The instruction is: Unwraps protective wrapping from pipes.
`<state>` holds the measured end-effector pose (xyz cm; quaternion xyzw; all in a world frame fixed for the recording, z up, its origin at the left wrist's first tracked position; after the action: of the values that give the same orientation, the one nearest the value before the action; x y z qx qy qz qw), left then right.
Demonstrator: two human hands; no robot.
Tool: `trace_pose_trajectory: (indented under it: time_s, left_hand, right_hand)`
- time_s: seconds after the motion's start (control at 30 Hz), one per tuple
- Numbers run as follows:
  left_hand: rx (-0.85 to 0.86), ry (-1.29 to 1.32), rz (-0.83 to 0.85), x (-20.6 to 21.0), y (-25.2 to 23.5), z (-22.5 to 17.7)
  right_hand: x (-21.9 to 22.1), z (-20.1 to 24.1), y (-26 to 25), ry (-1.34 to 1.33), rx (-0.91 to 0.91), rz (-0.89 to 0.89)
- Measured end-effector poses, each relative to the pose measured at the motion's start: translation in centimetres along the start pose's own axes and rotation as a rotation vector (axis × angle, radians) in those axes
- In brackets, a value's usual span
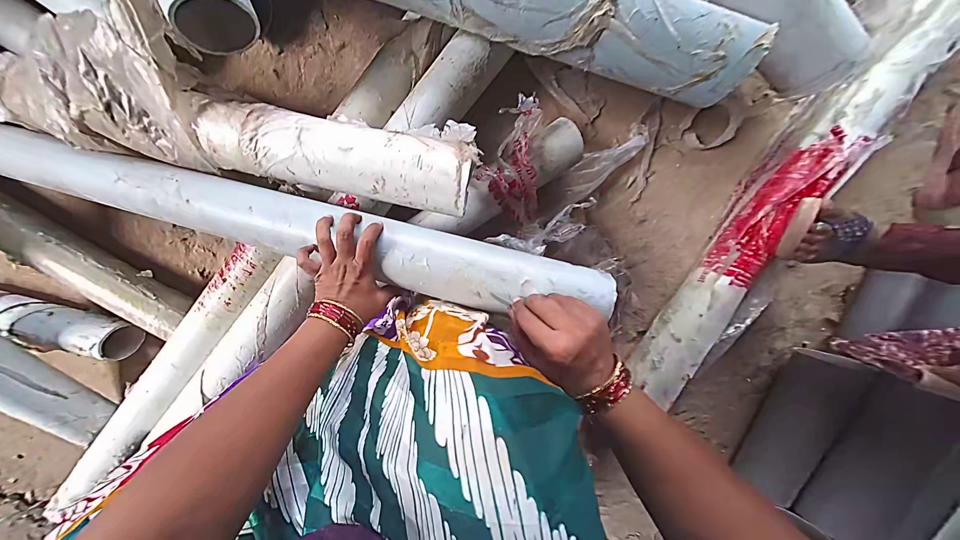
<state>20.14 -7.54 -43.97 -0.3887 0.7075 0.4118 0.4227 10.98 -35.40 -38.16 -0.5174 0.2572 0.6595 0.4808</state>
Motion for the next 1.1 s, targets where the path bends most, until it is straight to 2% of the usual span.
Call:
trace_pose_trajectory:
  time_s: [0.1,0.2,0.4,0.47,0.63,0.83,0.97,1.03,1.1]
  left_hand:
    - [-0.037,0.005,0.061,-0.5,-0.4,-0.4]
    - [-0.056,0.012,0.108,-0.7,-0.5,-0.3]
    - [-0.047,0.037,0.120,-0.7,-0.6,-0.3]
    - [-0.057,0.051,0.131,-0.8,-0.7,-0.3]
    - [-0.060,0.047,0.151,-0.8,-0.7,-0.2]
    - [-0.059,0.053,0.176,-1.0,-0.8,-0.3]
    - [-0.066,0.065,0.173,-0.8,-0.8,-0.3]
    - [-0.064,0.067,0.170,-0.8,-0.9,-0.3]
    - [-0.060,0.063,0.166,-0.8,-0.8,-0.2]
  right_hand:
    - [0.4,0.6,0.9,0.186,0.086,-0.075]
    - [-0.8,0.3,1.6,0.231,0.371,-0.192]
    - [-1.4,1.5,3.6,-0.410,0.971,-0.324]
    - [-1.1,2.6,2.6,-0.612,1.089,-0.387]
    - [0.6,4.5,0.6,-0.767,1.155,-0.456]
    - [1.0,5.2,-0.9,-0.741,1.240,-0.428]
    - [1.2,5.3,-0.7,-0.630,1.097,-0.362]
    - [0.7,5.1,-0.3,-0.619,1.016,-0.425]
    - [0.6,4.7,0.1,-0.600,1.049,-0.470]
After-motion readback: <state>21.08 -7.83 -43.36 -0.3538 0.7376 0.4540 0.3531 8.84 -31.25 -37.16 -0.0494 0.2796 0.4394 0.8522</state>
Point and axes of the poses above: each hand's wrist, its own y-axis away from the middle knuckle, its own x-axis out of the palm, z = x × y, the point moved 1 cm from there along -y, towards the middle knuckle, and after that the axes turned 7 degrees about z, right-handed, at the moved point
